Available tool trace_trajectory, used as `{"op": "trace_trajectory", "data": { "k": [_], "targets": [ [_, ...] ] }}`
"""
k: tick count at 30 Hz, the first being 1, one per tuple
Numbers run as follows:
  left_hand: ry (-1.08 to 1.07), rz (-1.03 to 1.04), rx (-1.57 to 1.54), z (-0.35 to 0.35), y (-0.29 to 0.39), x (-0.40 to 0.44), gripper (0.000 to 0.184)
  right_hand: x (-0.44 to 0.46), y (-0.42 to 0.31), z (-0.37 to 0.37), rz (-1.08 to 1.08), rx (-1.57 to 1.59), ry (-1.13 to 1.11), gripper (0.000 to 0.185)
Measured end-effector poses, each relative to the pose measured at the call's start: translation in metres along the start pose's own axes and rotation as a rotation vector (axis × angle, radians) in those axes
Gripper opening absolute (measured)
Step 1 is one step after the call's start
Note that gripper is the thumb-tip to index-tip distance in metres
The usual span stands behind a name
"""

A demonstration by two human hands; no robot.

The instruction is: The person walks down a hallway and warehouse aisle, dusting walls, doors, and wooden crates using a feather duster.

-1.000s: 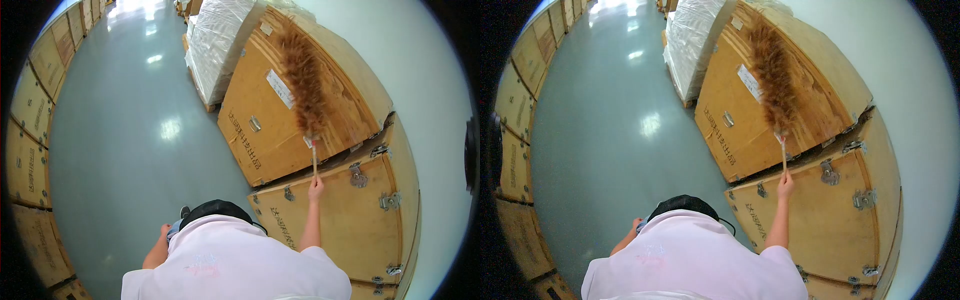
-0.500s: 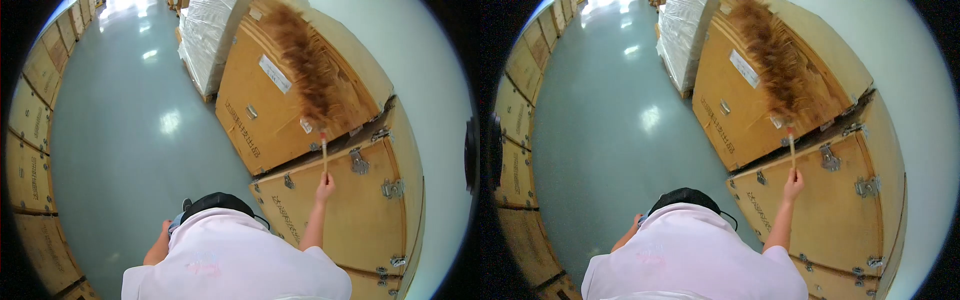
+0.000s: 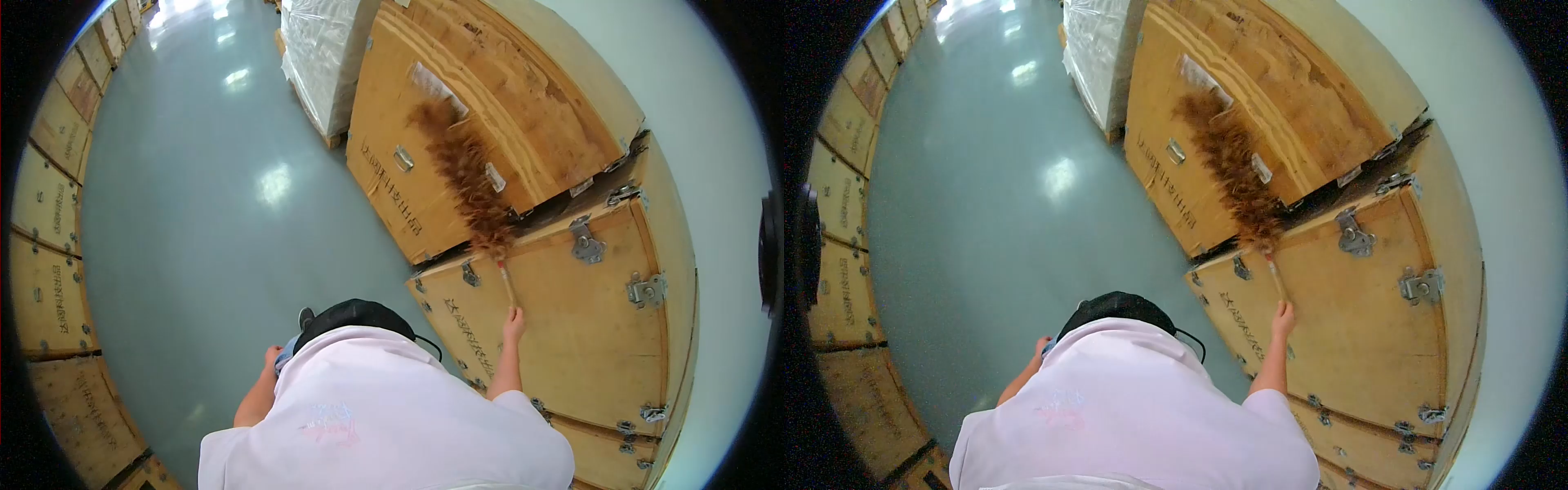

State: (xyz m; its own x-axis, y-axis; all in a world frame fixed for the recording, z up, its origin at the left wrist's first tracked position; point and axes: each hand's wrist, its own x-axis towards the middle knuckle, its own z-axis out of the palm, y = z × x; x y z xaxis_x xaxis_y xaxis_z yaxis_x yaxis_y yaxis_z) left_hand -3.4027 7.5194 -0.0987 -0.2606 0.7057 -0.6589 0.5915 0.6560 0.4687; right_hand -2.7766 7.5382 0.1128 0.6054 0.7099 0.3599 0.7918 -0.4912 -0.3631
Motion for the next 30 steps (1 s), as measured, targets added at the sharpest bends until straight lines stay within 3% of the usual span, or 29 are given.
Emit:
{"op": "trace_trajectory", "data": {
  "k": [7, 11, 14, 16, 22, 25, 27, 30],
  "targets": [
    [-0.037, -0.001, -0.061, 0.001, -0.006, -0.002, 0.024, -0.013, -0.038, -0.005, 0.127, -0.455, -0.448, 0.026],
    [0.014, 0.019, -0.033, -0.001, 0.000, -0.012, 0.025, -0.009, -0.046, 0.025, 0.086, -0.526, -0.483, 0.028],
    [0.030, 0.016, -0.080, 0.005, -0.009, -0.012, 0.026, 0.002, -0.072, 0.020, 0.058, -0.510, -0.381, 0.028],
    [0.040, -0.010, -0.078, 0.010, -0.016, -0.014, 0.027, 0.023, -0.097, 0.011, 0.059, -0.275, -0.416, 0.029],
    [0.055, 0.006, -0.072, 0.000, 0.002, -0.033, 0.029, 0.080, -0.186, 0.004, -0.130, 0.154, -0.082, 0.023],
    [0.050, 0.008, -0.124, 0.006, -0.007, -0.034, 0.029, 0.091, -0.200, 0.011, -0.245, -0.081, -0.319, 0.026],
    [0.055, -0.015, -0.121, 0.010, -0.012, -0.039, 0.028, 0.089, -0.183, 0.030, -0.289, -0.152, -0.338, 0.028],
    [0.083, -0.044, -0.234, 0.019, -0.023, -0.047, 0.027, 0.068, -0.144, 0.056, -0.113, -0.283, -0.527, 0.029]
  ]
}}
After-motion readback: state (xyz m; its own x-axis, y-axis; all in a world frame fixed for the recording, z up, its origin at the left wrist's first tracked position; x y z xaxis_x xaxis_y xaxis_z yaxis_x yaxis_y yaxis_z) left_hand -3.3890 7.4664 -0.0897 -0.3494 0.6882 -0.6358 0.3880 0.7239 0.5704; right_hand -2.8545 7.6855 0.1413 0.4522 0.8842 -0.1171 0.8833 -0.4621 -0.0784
